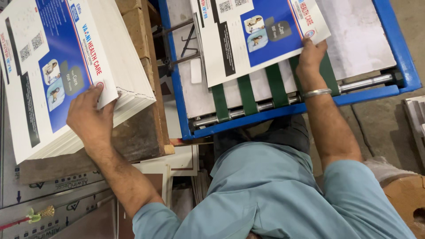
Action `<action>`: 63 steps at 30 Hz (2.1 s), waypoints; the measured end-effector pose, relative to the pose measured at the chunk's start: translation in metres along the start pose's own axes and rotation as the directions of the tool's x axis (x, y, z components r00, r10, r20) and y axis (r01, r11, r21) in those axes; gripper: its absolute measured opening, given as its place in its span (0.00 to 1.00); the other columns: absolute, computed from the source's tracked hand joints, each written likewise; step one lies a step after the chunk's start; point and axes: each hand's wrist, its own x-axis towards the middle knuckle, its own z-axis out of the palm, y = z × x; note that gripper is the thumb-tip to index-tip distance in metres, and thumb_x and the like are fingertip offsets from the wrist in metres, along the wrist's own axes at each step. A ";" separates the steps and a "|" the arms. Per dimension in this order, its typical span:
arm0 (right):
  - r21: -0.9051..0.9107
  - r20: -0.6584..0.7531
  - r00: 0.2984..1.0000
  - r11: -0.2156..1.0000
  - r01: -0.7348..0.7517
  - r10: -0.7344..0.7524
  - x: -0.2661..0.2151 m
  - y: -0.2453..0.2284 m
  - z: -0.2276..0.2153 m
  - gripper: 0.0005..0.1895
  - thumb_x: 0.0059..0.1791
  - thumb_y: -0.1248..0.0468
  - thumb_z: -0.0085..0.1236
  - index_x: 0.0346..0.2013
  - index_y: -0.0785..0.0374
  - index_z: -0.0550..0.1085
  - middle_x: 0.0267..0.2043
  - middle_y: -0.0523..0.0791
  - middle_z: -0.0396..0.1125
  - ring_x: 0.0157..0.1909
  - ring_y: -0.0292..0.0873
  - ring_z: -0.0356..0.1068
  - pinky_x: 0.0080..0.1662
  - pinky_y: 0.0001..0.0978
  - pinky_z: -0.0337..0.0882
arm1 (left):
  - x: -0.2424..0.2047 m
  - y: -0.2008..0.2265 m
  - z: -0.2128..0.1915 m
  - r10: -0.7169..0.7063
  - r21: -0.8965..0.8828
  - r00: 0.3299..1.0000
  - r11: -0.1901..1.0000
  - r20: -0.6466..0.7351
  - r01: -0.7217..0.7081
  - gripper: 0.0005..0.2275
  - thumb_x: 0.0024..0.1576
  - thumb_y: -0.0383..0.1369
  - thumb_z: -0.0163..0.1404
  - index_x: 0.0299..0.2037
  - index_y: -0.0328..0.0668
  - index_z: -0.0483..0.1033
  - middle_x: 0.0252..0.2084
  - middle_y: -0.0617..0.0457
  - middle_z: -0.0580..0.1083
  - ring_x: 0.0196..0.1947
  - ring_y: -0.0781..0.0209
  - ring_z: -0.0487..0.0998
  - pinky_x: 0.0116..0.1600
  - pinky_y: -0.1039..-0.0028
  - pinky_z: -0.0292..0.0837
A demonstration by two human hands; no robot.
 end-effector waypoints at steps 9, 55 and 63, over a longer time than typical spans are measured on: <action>0.005 -0.050 0.976 0.977 -0.212 0.212 -0.049 -0.006 -0.074 0.30 0.51 0.74 0.61 0.63 0.67 0.57 0.60 0.51 0.67 0.60 0.46 0.71 0.59 0.36 0.75 | 0.006 -0.036 -0.001 -0.168 -0.196 0.976 0.961 0.141 0.194 0.12 0.66 0.37 0.53 0.39 0.31 0.75 0.34 0.42 0.71 0.32 0.48 0.70 0.36 0.63 0.63; -0.148 0.411 0.803 0.901 -0.408 0.431 -0.073 -0.061 0.018 0.13 0.61 0.65 0.52 0.55 0.72 0.69 0.47 0.55 0.72 0.46 0.52 0.77 0.50 0.43 0.83 | -0.008 -0.042 0.008 0.058 -0.239 0.998 0.969 -0.018 -0.061 0.14 0.63 0.29 0.54 0.59 0.37 0.79 0.52 0.45 0.80 0.51 0.49 0.78 0.57 0.59 0.68; -0.050 0.861 0.458 0.934 -0.354 0.220 -0.157 -0.142 0.124 0.15 0.63 0.62 0.49 0.61 0.67 0.69 0.59 0.54 0.70 0.59 0.52 0.75 0.61 0.47 0.78 | 0.014 0.000 0.027 -0.058 -0.369 0.951 0.928 -0.303 -0.061 0.17 0.59 0.20 0.53 0.58 0.40 0.78 0.48 0.46 0.78 0.45 0.45 0.79 0.52 0.60 0.73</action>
